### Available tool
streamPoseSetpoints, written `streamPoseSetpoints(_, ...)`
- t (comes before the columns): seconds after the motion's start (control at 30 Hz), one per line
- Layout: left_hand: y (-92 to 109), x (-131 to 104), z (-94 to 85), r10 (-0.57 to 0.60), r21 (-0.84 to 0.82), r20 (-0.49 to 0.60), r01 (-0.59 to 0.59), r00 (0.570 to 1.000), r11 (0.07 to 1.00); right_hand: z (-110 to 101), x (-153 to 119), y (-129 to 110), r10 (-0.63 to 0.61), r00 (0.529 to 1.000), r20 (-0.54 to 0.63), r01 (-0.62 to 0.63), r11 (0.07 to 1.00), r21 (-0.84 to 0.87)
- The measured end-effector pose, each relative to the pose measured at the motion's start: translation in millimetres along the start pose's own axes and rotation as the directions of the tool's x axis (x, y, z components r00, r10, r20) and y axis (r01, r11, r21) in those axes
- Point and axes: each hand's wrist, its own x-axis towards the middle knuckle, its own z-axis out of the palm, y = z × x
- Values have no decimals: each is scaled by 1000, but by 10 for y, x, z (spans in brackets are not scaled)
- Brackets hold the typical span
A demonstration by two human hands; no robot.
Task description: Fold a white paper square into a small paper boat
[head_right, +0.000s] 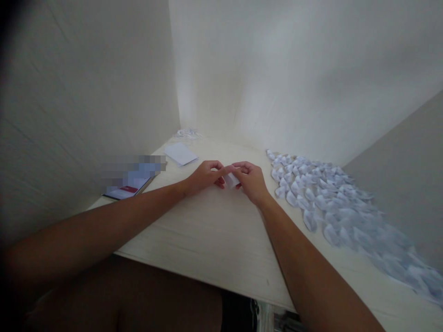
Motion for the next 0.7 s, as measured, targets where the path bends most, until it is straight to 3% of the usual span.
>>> streamPoseSetpoints(0.07,20,-4,-17,35,264,-67,-16,997,964,0,8,27,-9,1000,5,9,999,-54)
streamPoseSetpoints(0.13,38,-2,-55,123,518,-103,-52,987,854,-6,20,61,-12,1000,-12,10,992,-130)
streamPoseSetpoints(0.23,37,12,-126,199,708,-38,-114,979,697,-27,39,97,-49,998,-34,34,939,-342)
streamPoseSetpoints(0.4,-29,43,-195,182,773,20,-131,983,620,-66,33,51,-141,982,122,186,749,-635)
streamPoseSetpoints(0.53,-94,66,-223,210,780,8,-138,978,610,-82,11,13,-237,922,307,388,577,-718)
streamPoseSetpoints(0.7,-146,87,-247,237,763,-25,-135,971,632,-82,-7,22,-214,897,387,439,534,-723)
